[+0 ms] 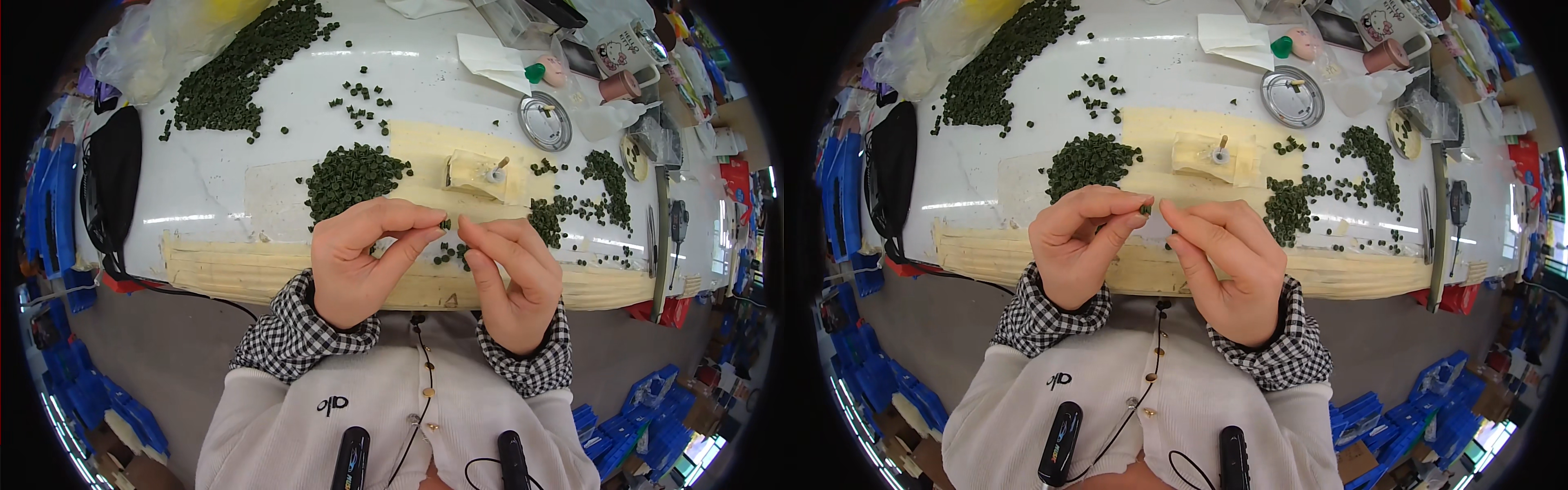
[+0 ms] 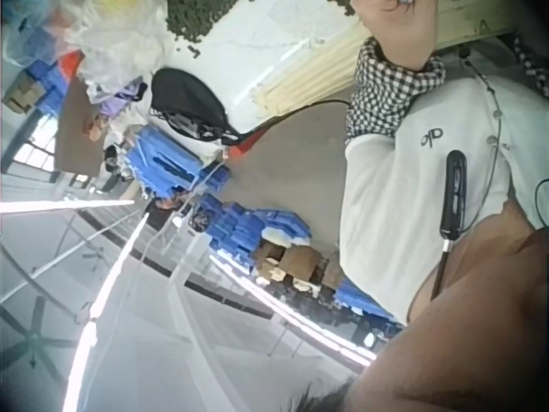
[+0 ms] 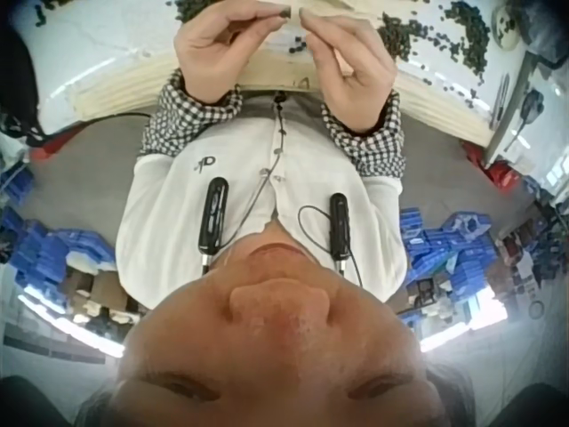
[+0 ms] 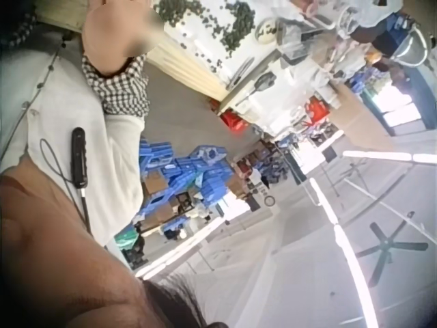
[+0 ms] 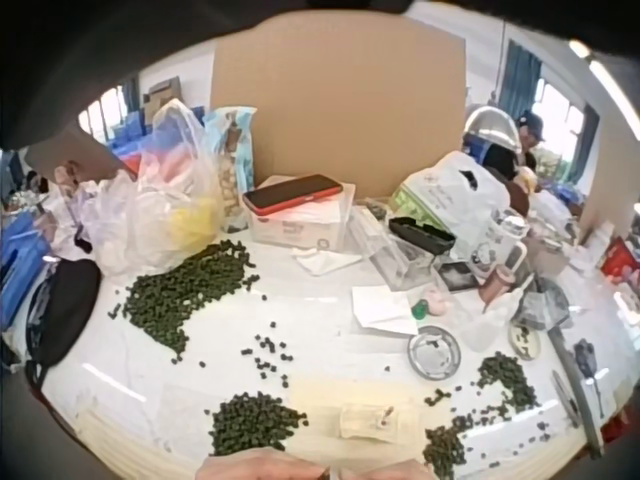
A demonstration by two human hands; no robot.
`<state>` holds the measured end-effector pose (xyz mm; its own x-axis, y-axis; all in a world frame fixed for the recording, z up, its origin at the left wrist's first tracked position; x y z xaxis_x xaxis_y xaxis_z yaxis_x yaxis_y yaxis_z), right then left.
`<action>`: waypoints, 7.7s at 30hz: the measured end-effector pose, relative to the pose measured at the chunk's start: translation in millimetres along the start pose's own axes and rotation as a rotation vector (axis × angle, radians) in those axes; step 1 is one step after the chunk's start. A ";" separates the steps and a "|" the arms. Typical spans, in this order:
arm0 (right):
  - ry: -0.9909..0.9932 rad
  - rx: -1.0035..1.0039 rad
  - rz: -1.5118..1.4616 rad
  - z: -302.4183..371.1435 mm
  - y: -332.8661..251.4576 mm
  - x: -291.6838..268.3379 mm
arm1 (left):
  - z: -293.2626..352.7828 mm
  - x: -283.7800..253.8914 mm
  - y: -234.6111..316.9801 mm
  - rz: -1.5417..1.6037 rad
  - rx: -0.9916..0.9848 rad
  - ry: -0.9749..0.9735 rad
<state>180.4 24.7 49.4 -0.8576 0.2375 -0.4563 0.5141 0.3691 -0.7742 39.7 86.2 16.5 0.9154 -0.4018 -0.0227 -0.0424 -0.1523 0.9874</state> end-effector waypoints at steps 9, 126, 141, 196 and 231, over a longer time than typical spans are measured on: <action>-0.033 0.024 -0.068 -0.1 2.3 6.7 | -0.2 1.5 2.3 -0.021 0.040 -0.019; 0.015 0.007 -0.156 14.3 -0.1 11.2 | 2.4 4.0 6.1 -0.017 0.096 -0.058; -0.002 -0.149 -0.013 10.2 -13.1 10.7 | 4.7 6.9 -10.9 0.118 -0.079 -0.105; 0.056 0.083 0.595 14.8 50.8 -49.4 | -0.3 6.7 14.3 -0.989 0.205 -0.040; 0.201 0.385 -0.284 35.6 52.4 -21.7 | 1.1 -13.0 23.7 -0.780 0.203 0.076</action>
<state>225.4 7.0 3.1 -0.9231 0.3578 -0.1410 0.1866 0.0961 -0.9777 26.4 86.8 40.0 0.7355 -0.0509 -0.6756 0.5547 -0.5275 0.6435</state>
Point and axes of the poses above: each hand's wrist, its own z-axis away from the middle knuckle, its own x-axis out of the palm, y = z × x, the point moved 10 cm from there along -z, towards the middle knuckle, and after that the axes turned 5 degrees about -x, right-handed, at the moved point
